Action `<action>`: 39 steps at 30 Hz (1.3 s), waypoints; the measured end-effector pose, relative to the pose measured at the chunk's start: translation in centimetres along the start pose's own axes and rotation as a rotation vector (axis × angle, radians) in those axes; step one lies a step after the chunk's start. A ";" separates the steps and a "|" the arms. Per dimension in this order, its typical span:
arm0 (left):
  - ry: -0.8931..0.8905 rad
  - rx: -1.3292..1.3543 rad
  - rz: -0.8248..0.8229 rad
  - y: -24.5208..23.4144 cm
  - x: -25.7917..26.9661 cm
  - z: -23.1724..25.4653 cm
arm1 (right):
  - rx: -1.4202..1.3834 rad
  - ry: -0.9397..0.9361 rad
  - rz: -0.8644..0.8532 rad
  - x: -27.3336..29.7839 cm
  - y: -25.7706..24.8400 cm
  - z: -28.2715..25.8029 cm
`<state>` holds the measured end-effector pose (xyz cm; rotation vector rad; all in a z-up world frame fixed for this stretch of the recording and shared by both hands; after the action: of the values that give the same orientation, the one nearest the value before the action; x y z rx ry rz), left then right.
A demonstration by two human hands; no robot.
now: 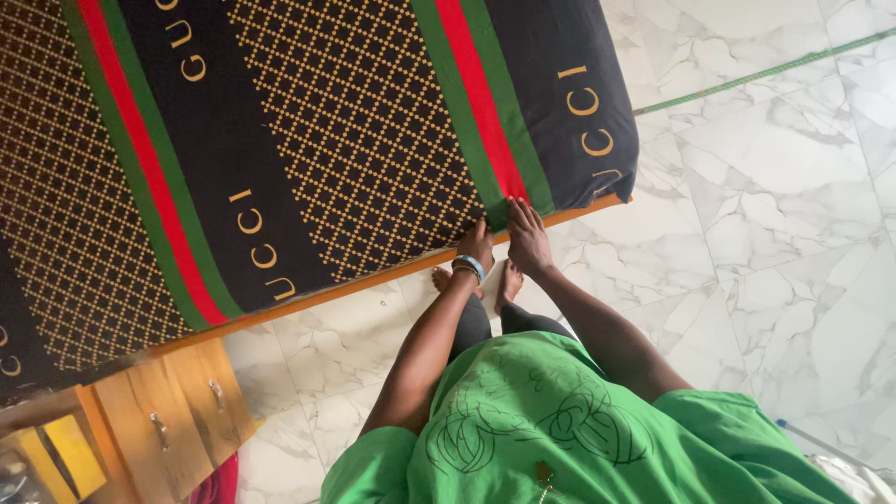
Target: The person adjusts a black and green blanket on a bed and then places a black and white patterned pillow on top of it.
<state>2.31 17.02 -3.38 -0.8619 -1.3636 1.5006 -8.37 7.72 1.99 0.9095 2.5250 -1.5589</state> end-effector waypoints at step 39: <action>0.076 -0.196 -0.259 -2.4 -7.1 6.5 | -0.252 0.637 0.475 -3.2 -3.6 6.0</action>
<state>-0.85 7.99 -0.57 -0.8185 -1.5200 1.1399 -9.10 0.17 2.98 2.0196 2.4665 -0.8784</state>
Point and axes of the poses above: each hand's wrist, its own x-axis away from the middle knuckle, its own y-axis out of the palm, z = x × y, the point moved 3 cm from there along -x, towards the middle knuckle, and after that the axes turned 10 degrees about -x, right-handed, at the moved point
